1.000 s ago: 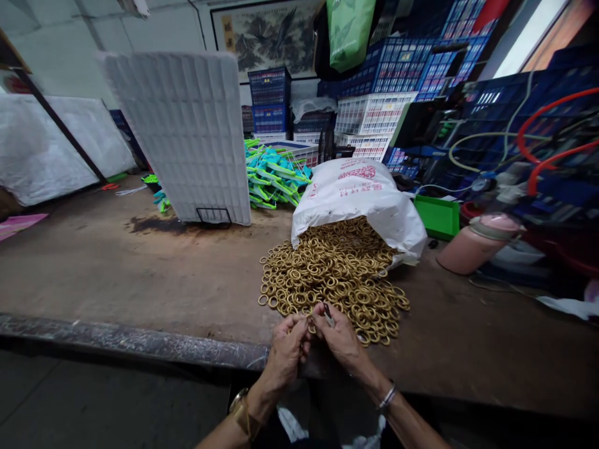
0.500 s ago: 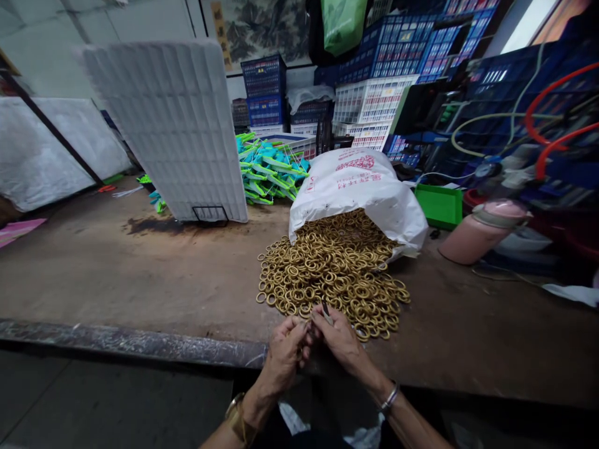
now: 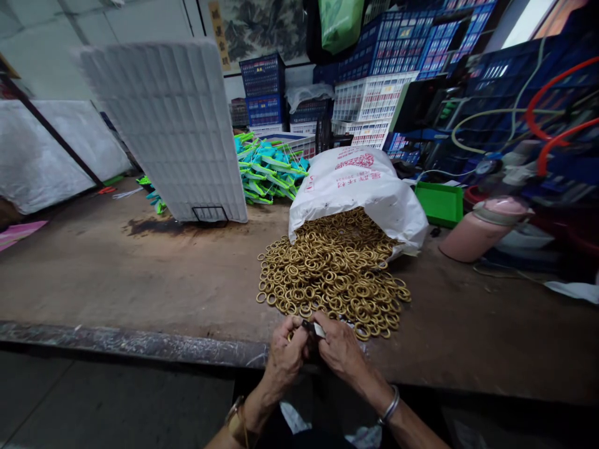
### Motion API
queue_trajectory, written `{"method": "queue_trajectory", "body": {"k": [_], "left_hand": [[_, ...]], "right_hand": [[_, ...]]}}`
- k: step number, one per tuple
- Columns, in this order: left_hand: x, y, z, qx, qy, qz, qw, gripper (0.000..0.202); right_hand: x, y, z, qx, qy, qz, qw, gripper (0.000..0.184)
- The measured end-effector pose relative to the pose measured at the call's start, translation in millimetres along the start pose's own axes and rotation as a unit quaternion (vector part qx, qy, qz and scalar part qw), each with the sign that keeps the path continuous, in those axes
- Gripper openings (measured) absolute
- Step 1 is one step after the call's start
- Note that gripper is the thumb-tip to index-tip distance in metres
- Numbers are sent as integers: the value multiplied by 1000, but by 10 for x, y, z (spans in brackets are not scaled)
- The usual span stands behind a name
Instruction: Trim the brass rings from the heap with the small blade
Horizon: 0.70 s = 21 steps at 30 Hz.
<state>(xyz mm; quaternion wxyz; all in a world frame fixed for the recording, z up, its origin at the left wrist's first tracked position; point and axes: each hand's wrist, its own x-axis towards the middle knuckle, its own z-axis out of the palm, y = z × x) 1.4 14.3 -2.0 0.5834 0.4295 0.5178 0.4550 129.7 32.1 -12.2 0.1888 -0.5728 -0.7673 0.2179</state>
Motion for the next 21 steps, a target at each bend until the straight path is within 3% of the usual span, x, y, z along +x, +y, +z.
{"method": "queue_trajectory", "body": {"k": [8, 11, 14, 18, 21], "left_hand": [[-77, 62, -21, 17, -9, 65, 998, 27], [-184, 85, -37, 2, -27, 38, 999, 29], [-295, 60, -61, -35, -88, -5, 996, 27], [-307, -22, -99, -202, -116, -89, 969, 27], [-248, -50, -137, -267, -114, -115, 950, 27]], "right_hand": [[7, -16, -27, -26, -41, -7, 999, 24], [45, -2, -39, -69, -32, 10, 997, 23], [110, 14, -55, -116, -10, 39, 992, 26], [218, -43, -57, -133, 19, 23, 991, 26], [310, -129, -38, -148, 36, 7, 988, 35]]}}
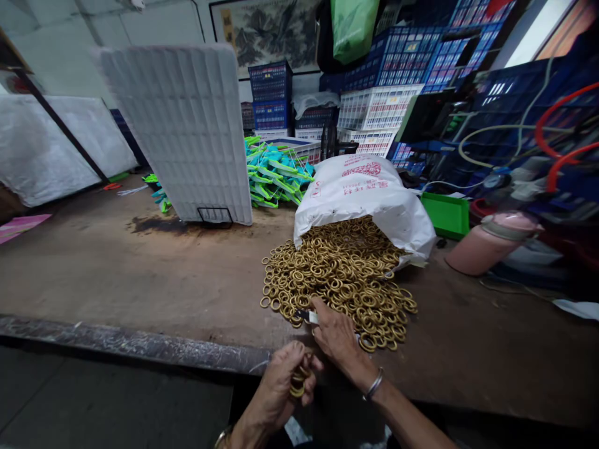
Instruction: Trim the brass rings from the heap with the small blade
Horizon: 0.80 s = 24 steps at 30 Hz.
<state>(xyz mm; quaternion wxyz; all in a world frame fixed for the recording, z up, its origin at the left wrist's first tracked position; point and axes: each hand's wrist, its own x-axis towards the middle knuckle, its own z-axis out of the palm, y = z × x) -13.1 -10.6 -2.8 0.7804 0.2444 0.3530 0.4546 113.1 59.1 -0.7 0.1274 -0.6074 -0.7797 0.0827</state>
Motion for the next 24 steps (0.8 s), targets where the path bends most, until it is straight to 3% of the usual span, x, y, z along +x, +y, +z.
{"method": "queue_trajectory", "body": {"k": [7, 11, 15, 20, 24], "left_hand": [[11, 97, -100, -53, 20, -6, 998, 18], [47, 67, -210, -111, 16, -20, 994, 21], [110, 68, -236, -153, 59, -24, 986, 22], [183, 160, -129, -41, 99, 35, 994, 26], [269, 195, -65, 111, 149, 95, 978, 32]], "right_hand": [[145, -64, 120, -61, -25, -5, 998, 31], [150, 8, 203, -37, 4, -13, 999, 34], [144, 71, 158, 19, 18, -31, 999, 34], [79, 79, 28, 183, -16, -10, 983, 14], [-37, 43, -61, 334, -54, -1, 941, 33]]}}
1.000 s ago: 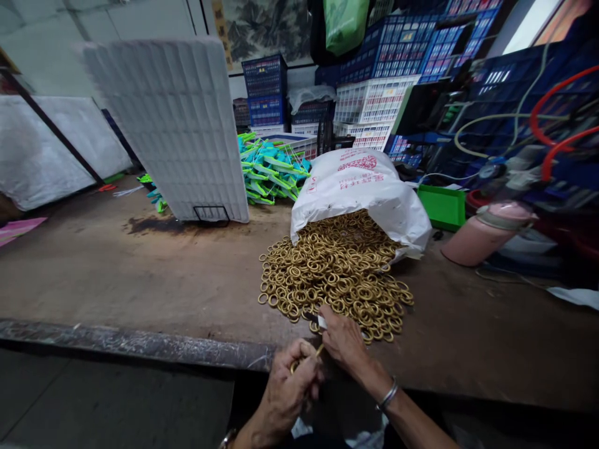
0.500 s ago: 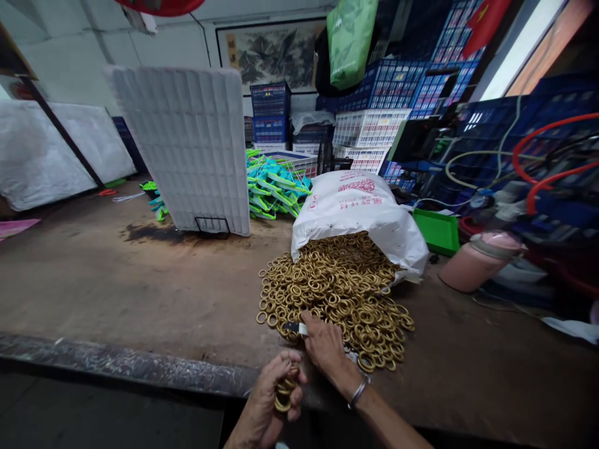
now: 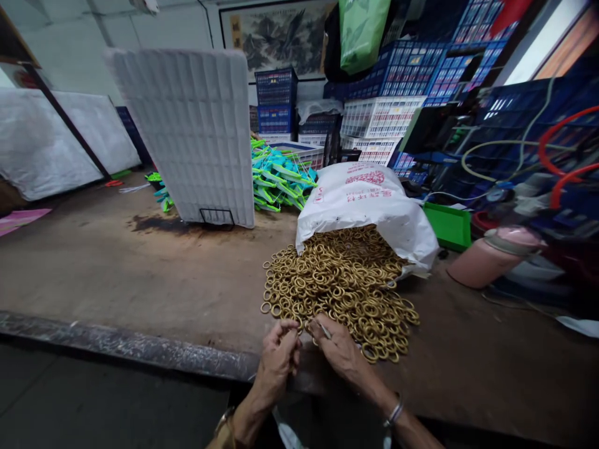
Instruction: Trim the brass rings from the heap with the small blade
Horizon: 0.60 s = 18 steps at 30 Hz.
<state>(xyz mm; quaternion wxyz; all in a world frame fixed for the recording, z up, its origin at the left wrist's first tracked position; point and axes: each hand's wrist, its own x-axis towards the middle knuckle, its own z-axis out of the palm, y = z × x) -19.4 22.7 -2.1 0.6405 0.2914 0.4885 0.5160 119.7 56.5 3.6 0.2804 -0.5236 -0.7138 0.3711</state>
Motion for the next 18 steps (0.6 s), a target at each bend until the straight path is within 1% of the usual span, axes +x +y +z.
{"method": "queue_trajectory", "body": {"k": [2, 3, 6, 9, 11, 15, 17, 18], "left_hand": [[19, -4, 34, 53, -2, 15, 998, 36], [21, -10, 50, 74, -9, 20, 997, 35], [5, -40, 91, 115, -13, 52, 992, 25], [-24, -68, 111, 126, 8, 97, 987, 16], [-46, -68, 116, 130, 15, 122, 984, 14], [-98, -36, 126, 161, 6, 174, 971, 13], [-120, -32, 128, 169, -3, 169, 971, 15], [-126, -36, 128, 168, -10, 150, 974, 16]], "right_hand": [[-51, -24, -11, 49, -17, 11, 999, 36], [-68, -30, -14, 69, -22, 18, 997, 37], [-93, -30, -9, 112, -28, 40, 992, 37], [-107, -33, 25, 143, -28, 78, 986, 37], [-125, -44, 60, 179, -21, 115, 977, 37], [-176, -79, 112, 269, -24, 185, 945, 33], [-197, -91, 115, 289, -23, 194, 937, 29], [-204, -93, 113, 287, -18, 191, 938, 28]]}}
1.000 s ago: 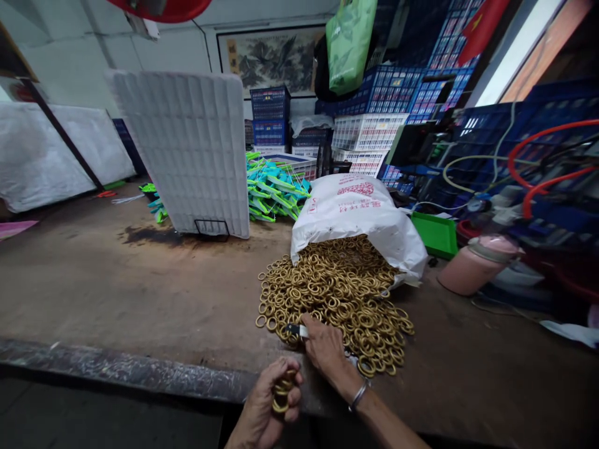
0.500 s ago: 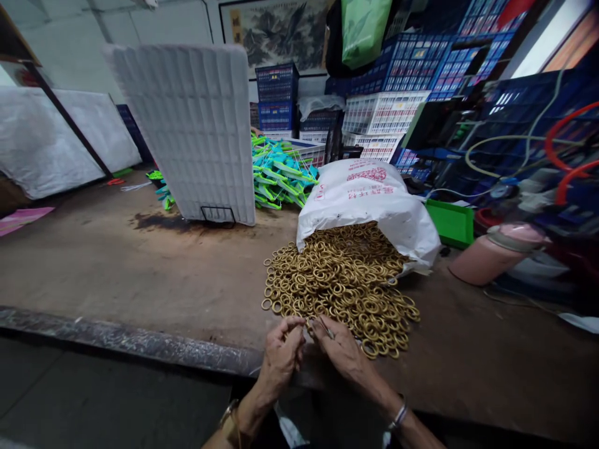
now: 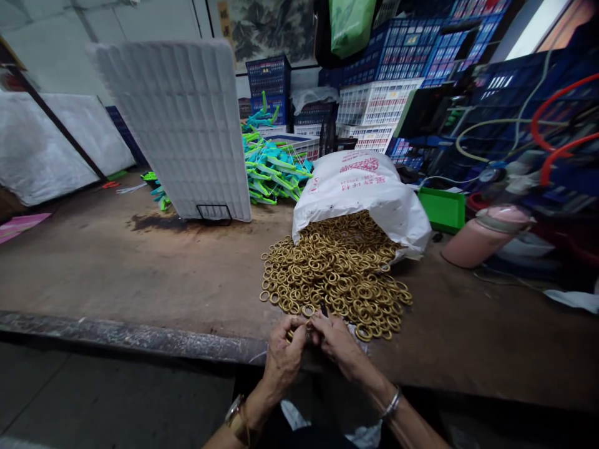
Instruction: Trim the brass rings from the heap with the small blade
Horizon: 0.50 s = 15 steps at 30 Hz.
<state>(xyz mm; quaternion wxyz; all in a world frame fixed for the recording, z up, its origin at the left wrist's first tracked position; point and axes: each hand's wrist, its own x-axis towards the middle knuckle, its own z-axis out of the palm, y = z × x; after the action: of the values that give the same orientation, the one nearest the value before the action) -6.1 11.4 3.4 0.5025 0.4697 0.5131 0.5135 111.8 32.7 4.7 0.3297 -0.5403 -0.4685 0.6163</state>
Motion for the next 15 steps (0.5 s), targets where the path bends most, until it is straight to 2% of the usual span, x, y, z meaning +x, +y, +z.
{"method": "queue_trajectory", "body": {"k": [5, 9, 15], "left_hand": [[-17, -39, 3, -56, -58, -138, 987, 23], [-46, -59, -9, -125, -90, -155, 976, 27], [-107, -73, -15, -193, -82, -170, 963, 30]], "right_hand": [[-9, 26, -27, -98, 48, -85, 990, 24], [-22, 47, -31, -163, 59, -135, 976, 24], [-47, 42, -43, -100, 22, -116, 988, 23]]}}
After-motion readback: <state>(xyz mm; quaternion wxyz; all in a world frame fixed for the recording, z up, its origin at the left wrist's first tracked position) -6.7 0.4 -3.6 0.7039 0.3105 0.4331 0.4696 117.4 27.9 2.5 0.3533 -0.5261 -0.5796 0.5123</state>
